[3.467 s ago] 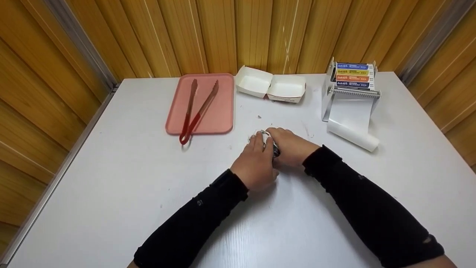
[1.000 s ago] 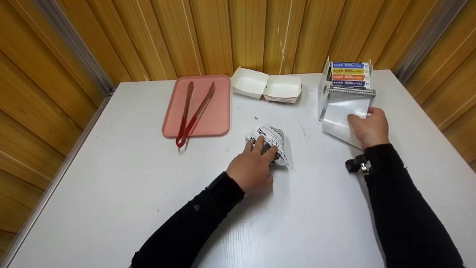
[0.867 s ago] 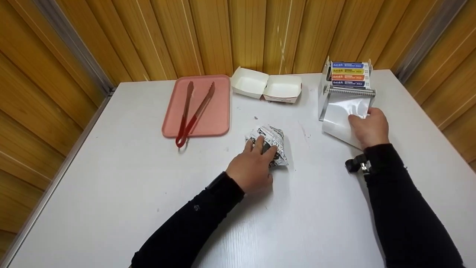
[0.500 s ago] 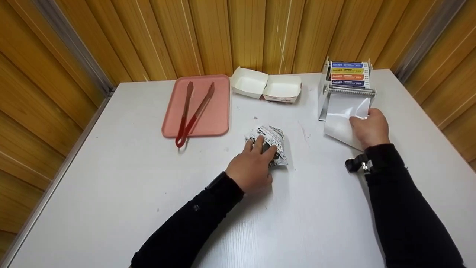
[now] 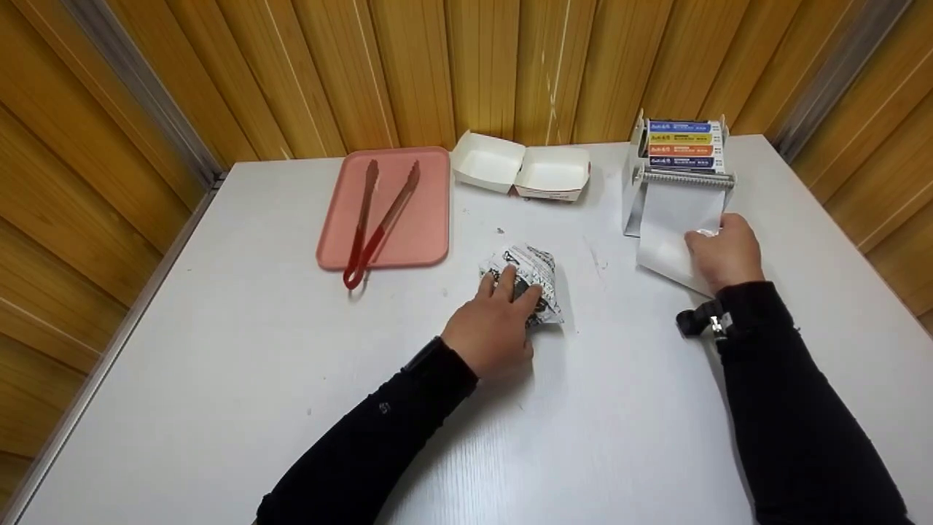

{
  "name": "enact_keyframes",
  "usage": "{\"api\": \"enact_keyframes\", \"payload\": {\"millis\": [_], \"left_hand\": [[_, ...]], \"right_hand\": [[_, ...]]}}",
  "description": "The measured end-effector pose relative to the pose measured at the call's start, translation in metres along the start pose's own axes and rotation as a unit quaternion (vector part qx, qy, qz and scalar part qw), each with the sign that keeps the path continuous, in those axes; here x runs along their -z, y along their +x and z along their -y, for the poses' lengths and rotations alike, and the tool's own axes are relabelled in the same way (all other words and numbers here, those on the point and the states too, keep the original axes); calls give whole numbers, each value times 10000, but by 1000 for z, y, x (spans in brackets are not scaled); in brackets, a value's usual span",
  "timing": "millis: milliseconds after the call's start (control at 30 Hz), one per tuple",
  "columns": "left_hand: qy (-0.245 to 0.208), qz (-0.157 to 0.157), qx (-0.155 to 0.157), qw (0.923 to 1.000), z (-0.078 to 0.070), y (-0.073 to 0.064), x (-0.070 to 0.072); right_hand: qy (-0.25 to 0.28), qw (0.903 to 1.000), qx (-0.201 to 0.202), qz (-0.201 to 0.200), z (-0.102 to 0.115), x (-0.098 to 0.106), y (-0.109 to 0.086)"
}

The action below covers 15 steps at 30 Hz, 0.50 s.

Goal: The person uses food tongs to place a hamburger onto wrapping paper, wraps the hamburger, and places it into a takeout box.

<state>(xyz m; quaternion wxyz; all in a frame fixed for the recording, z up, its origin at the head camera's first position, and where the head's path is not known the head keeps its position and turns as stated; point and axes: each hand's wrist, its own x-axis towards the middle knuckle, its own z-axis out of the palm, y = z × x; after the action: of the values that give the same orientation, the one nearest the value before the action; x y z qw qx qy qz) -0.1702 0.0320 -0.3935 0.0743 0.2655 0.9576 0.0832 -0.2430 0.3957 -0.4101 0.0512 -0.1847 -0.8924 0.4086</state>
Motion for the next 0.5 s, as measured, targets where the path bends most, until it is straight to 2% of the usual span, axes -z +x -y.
{"api": "enact_keyframes", "payload": {"millis": [333, 500], "left_hand": [[11, -21, -8, 10000, 1, 1, -2], [33, -47, -15, 10000, 1, 1, -3]], "right_hand": [[-4, 9996, -174, 232, 0, 1, 2], [-62, 9995, -135, 266, -1, 1, 2]]}}
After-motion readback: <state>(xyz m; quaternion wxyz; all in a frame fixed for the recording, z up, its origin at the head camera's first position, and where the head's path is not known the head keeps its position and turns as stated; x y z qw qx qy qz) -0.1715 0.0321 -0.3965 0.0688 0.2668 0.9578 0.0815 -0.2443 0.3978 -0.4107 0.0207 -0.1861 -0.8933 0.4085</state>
